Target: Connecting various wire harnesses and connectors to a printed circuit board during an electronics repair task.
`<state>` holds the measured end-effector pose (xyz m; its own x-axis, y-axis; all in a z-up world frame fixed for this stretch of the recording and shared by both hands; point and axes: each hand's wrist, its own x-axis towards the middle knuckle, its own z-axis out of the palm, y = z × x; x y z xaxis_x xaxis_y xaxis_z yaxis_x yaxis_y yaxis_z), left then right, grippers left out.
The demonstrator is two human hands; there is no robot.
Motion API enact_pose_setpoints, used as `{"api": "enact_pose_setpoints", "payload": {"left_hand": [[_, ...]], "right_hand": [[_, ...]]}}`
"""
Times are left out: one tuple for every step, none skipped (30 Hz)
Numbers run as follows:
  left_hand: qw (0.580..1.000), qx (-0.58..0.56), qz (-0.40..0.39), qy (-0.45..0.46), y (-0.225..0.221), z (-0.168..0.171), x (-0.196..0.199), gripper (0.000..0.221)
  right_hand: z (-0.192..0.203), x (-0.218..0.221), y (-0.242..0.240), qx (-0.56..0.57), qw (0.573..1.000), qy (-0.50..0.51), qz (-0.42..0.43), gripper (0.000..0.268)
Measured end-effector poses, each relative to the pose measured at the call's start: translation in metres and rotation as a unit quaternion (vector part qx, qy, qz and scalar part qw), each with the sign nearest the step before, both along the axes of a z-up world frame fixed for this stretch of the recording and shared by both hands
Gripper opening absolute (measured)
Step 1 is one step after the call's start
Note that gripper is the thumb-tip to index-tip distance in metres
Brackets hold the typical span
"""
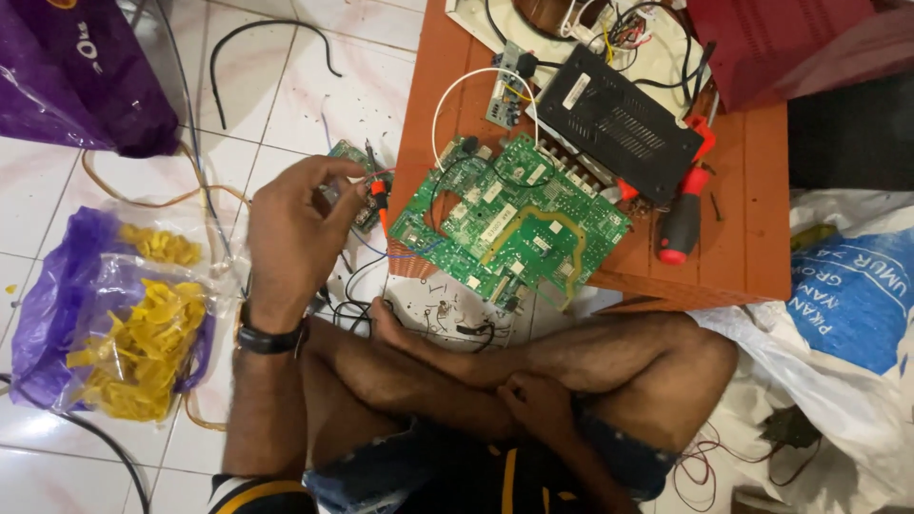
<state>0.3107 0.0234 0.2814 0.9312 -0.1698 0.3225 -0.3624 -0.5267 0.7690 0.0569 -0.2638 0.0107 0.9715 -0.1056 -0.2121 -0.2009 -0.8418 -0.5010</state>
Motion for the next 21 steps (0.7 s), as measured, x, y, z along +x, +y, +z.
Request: {"api": "enact_pose_setpoints", "payload": {"left_hand": [[1.0,0.0,0.0,-0.02,0.0,0.005,-0.005,0.021],[0.999,-0.001,0.001,-0.04,0.0,0.01,-0.009,0.021],[0.999,-0.001,-0.002,-0.04,0.001,0.013,-0.012,0.021],[0.997,0.023,0.007,-0.068,0.001,0.017,-0.016,0.022],[0.994,0.046,0.014,-0.095,0.001,0.02,-0.019,0.022],[0.994,0.045,0.009,-0.095,0.0,0.025,-0.024,0.022],[0.995,0.036,-0.001,-0.089,-0.001,0.031,-0.028,0.024],[0.996,0.027,-0.012,-0.083,-0.002,0.037,-0.032,0.026],[0.996,0.027,-0.014,-0.083,-0.005,0.041,-0.037,0.026],[0.99,0.065,-0.001,-0.129,-0.008,0.045,-0.042,0.025],[0.979,0.102,0.011,-0.175,-0.01,0.049,-0.047,0.024],[0.979,0.103,0.01,-0.175,-0.014,0.051,-0.049,0.024],[0.968,0.135,0.011,-0.211,-0.017,0.052,-0.052,0.025],[0.955,0.167,0.012,-0.246,-0.021,0.053,-0.055,0.026],[0.954,0.167,0.011,-0.247,-0.024,0.054,-0.057,0.026],[0.948,0.164,0.01,-0.272,-0.027,0.054,-0.058,0.024],[0.942,0.161,0.008,-0.295,-0.031,0.055,-0.061,0.023],[0.942,0.162,0.006,-0.295,-0.034,0.055,-0.063,0.023],[0.946,0.143,-0.016,-0.29,-0.037,0.055,-0.066,0.024],[0.95,0.125,-0.038,-0.285,-0.04,0.056,-0.068,0.025],[0.95,0.126,-0.039,-0.284,-0.043,0.06,-0.071,0.025]], "right_hand": [[0.004,0.0,0.002,0.009,1.0,-0.005,-0.011,0.025],[0.009,0.001,0.003,0.017,1.0,-0.01,-0.021,0.025],[0.011,0.002,0.004,0.017,1.0,-0.011,-0.024,0.025],[0.013,0.003,0.003,0.013,1.0,-0.016,-0.005,0.025],[0.016,0.002,0.003,0.009,1.0,-0.021,0.012,0.026],[0.012,-0.001,0.002,0.008,1.0,-0.021,0.008,0.026],[0.007,0.0,0.001,-0.002,1.0,0.003,0.004,0.027],[0.002,0.0,-0.001,-0.012,1.0,0.027,-0.001,0.029],[0.009,0.001,0.001,-0.011,1.0,0.027,-0.003,0.029],[0.015,0.002,0.003,-0.003,1.0,0.004,-0.005,0.027],[0.021,0.004,0.006,0.005,1.0,-0.019,-0.007,0.025],[0.02,0.003,0.006,0.006,1.0,-0.02,-0.009,0.025],[0.018,0.001,0.005,0.007,0.999,-0.045,-0.001,0.024],[0.016,0.0,0.005,0.008,0.998,-0.069,0.006,0.022],[0.012,-0.001,0.004,0.008,0.997,-0.07,0.004,0.022],[0.008,-0.002,0.003,0.006,0.996,-0.085,0.003,0.022],[0.004,-0.005,0.003,0.005,0.995,-0.099,0.0,0.023],[0.01,-0.004,0.004,0.006,0.995,-0.099,-0.001,0.023],[0.016,-0.002,0.005,0.031,0.993,-0.112,-0.004,0.019],[0.022,-0.001,0.006,0.055,0.991,-0.124,-0.006,0.016],[0.02,-0.002,0.004,0.056,0.991,-0.124,-0.007,0.016]]}}
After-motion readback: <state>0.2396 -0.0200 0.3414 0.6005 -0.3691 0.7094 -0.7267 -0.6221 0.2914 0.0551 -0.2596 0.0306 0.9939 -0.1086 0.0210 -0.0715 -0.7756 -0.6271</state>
